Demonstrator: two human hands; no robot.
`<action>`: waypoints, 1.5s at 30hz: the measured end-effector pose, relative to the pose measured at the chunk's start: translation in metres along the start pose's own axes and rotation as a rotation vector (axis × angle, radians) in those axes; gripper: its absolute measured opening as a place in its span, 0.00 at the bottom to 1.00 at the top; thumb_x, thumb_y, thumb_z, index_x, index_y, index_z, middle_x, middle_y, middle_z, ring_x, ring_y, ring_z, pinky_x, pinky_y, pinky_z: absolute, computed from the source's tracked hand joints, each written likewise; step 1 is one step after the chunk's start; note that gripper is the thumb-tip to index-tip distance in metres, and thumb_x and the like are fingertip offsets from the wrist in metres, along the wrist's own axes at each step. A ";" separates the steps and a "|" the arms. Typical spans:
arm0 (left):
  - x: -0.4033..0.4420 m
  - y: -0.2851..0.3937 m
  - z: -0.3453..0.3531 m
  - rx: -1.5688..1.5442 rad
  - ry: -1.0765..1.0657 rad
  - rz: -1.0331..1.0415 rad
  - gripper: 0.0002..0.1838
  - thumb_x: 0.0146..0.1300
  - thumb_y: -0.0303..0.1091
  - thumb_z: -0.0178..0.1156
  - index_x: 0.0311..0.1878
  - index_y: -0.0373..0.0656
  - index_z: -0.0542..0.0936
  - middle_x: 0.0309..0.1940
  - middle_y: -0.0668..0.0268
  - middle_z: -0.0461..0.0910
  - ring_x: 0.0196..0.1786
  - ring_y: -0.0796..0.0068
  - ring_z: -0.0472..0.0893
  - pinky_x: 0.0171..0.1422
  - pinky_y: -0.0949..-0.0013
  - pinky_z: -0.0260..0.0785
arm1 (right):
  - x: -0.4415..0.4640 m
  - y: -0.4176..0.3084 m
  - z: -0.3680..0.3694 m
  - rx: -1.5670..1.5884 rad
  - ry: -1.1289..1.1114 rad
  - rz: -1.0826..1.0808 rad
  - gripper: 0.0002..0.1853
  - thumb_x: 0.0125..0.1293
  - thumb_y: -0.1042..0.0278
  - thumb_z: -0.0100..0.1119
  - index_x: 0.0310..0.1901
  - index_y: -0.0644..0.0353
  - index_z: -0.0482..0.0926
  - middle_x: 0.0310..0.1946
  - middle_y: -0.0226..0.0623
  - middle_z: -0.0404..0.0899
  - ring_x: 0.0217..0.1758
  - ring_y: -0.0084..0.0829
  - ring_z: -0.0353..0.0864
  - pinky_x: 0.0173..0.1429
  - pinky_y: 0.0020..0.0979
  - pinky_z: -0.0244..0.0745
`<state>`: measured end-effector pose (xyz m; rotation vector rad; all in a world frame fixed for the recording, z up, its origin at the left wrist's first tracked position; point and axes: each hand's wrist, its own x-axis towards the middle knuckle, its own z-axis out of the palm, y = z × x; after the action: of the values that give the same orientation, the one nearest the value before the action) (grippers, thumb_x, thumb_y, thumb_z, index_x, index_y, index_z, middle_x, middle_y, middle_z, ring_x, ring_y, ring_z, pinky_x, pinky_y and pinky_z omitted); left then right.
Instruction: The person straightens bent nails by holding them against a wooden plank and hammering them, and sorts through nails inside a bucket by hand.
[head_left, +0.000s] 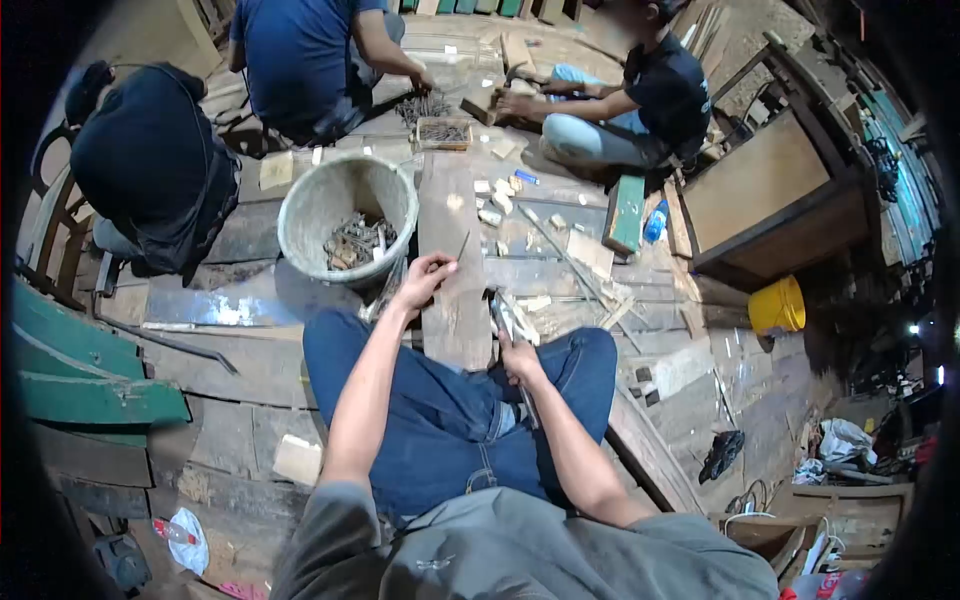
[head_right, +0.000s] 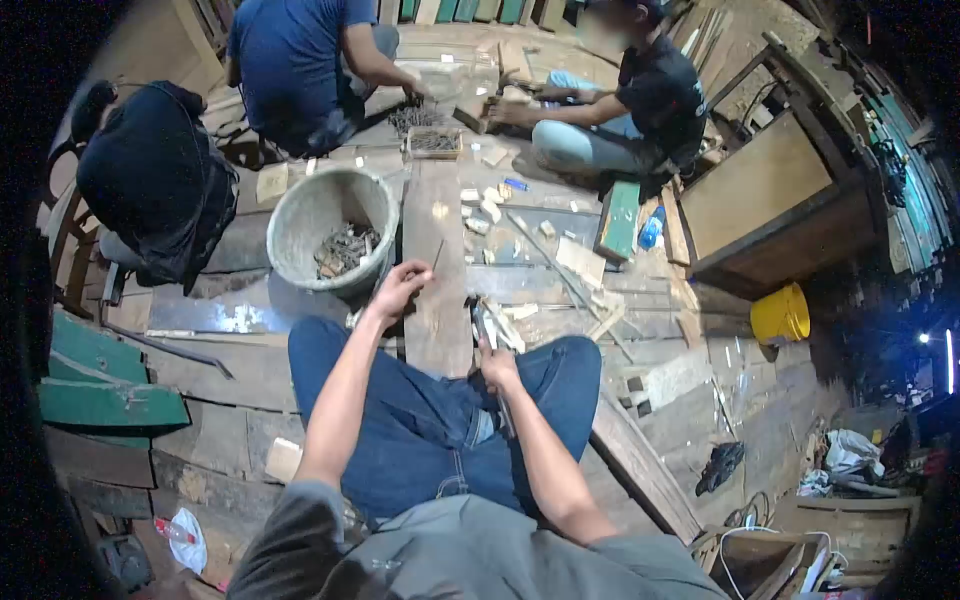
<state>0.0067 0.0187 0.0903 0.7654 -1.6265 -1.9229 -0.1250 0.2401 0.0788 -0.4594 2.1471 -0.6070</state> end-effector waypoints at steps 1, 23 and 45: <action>0.000 0.001 -0.003 -0.050 -0.032 -0.042 0.08 0.65 0.36 0.65 0.43 0.45 0.80 0.30 0.77 0.76 0.31 0.88 0.68 0.35 0.80 0.59 | 0.000 0.001 0.000 0.012 0.002 -0.003 0.40 0.69 0.32 0.43 0.34 0.74 0.78 0.19 0.44 0.76 0.16 0.36 0.78 0.18 0.36 0.72; 0.004 -0.018 -0.001 0.415 0.112 0.004 0.11 0.66 0.38 0.60 0.41 0.40 0.84 0.31 0.67 0.84 0.36 0.78 0.79 0.42 0.71 0.70 | 0.005 0.003 0.001 0.090 -0.028 0.027 0.34 0.69 0.33 0.45 0.35 0.66 0.74 0.21 0.38 0.72 0.17 0.30 0.71 0.16 0.32 0.66; 0.008 -0.063 0.004 1.091 -0.024 0.003 0.15 0.61 0.39 0.52 0.36 0.40 0.85 0.33 0.43 0.81 0.41 0.42 0.82 0.51 0.46 0.74 | -0.010 -0.039 0.000 -0.204 0.222 -0.334 0.36 0.73 0.37 0.39 0.41 0.71 0.80 0.33 0.66 0.80 0.45 0.62 0.80 0.51 0.53 0.73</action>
<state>-0.0030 0.0259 0.0281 1.0952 -2.6617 -0.8963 -0.1151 0.2131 0.1071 -0.9127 2.3746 -0.6484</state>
